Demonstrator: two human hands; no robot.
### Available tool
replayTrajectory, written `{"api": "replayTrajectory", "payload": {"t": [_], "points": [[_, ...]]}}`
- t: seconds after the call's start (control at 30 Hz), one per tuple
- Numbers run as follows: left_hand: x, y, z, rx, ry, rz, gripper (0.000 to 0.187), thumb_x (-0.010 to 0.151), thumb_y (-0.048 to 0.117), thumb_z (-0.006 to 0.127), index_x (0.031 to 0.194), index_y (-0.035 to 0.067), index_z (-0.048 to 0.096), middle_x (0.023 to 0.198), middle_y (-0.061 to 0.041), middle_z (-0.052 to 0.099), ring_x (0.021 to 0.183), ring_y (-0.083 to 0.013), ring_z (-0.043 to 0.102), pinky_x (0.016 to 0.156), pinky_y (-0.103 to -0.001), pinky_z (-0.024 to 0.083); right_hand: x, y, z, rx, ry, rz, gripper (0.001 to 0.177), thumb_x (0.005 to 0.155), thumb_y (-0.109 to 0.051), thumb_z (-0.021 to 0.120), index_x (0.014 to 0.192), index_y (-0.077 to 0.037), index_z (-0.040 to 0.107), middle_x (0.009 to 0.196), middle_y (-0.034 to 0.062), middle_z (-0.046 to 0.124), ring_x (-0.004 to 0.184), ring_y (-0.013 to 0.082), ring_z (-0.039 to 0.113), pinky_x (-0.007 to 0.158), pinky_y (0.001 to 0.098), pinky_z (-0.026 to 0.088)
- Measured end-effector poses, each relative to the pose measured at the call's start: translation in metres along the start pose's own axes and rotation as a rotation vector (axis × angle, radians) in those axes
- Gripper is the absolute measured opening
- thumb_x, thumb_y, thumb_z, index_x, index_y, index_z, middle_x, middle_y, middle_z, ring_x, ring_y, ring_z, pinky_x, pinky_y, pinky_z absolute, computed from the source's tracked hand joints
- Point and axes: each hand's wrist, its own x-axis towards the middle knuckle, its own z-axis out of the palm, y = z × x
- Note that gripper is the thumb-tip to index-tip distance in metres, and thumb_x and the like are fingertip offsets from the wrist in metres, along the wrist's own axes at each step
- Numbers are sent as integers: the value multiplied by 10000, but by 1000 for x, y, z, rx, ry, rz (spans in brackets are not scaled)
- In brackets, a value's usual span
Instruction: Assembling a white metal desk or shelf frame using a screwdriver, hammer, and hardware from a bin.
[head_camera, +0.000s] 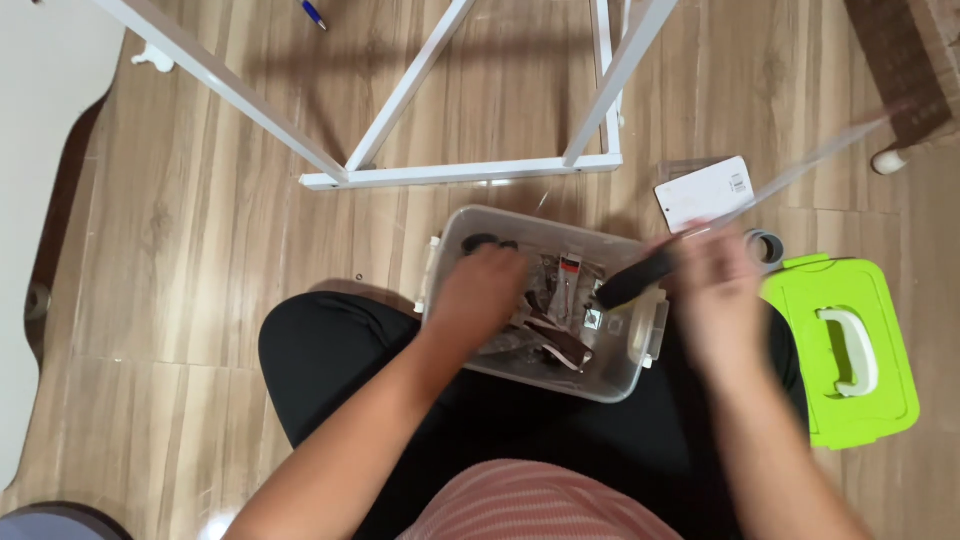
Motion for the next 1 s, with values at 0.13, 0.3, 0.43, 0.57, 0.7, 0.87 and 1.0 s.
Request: {"api": "replayTrajectory", "payload": {"t": [0.13, 0.3, 0.43, 0.57, 0.7, 0.87, 1.0], "points": [[8, 3, 85, 181, -251, -3, 124, 875, 148, 633, 979, 130, 700, 1041, -69, 682, 926, -246, 694, 621, -420, 564, 27, -9, -73, 26, 236, 0, 146, 1154, -210, 564, 1280, -143, 595, 1040, 13, 690, 942, 143, 704, 761, 315, 576], [-14, -1, 135, 370, -554, -276, 246, 954, 204, 624, 1132, 72, 731, 1000, -90, 738, 871, -233, 750, 645, -363, 577, 36, 75, -153, -641, 197, -5, 222, 1176, -272, 610, 1224, -67, 683, 1007, 146, 718, 948, 288, 709, 819, 426, 556], [-11, 22, 67, 318, -701, -320, 391, 910, 414, 622, 1049, 76, 764, 1110, -146, 677, 926, -281, 732, 686, -384, 583, 39, 131, -166, -1098, 90, 272, 371, 1103, -411, 602, 1255, -97, 728, 959, 250, 729, 914, 456, 685, 830, 527, 534], [-5, 30, 3, 188, -791, -414, 748, 895, 714, 594, 1063, 0, 738, 1210, -204, 595, 934, -344, 709, 729, -425, 585, 62, 204, -184, -1099, 25, 333, 410, 1082, -447, 562, 1261, -131, 754, 1005, 252, 731, 997, 472, 671, 909, 530, 520], [-14, 32, -16, 93, -776, -445, 692, 904, 684, 589, 1067, 28, 738, 1290, -165, 554, 954, -344, 719, 780, -429, 590, 78, 247, -201, -1107, 10, 318, 454, 1089, -472, 581, 1241, -80, 754, 1070, 268, 727, 1047, 477, 668, 955, 523, 515], [-30, 18, -8, 37, -561, -413, 548, 922, 557, 609, 1185, 82, 687, 1281, -168, 547, 961, -384, 694, 774, -462, 585, 86, 220, -192, -1081, -3, 341, 449, 1006, -462, 647, 1212, -78, 755, 1090, 252, 732, 1067, 458, 672, 972, 507, 509], [-26, 23, -23, -70, -405, -454, 419, 972, 435, 608, 1199, 85, 643, 1296, -154, 556, 925, -372, 698, 744, -458, 572, 65, 110, -127, -833, 58, 98, 303, 1046, -290, 671, 1232, -57, 721, 1130, 197, 727, 1030, 355, 690, 921, 437, 537]]}}
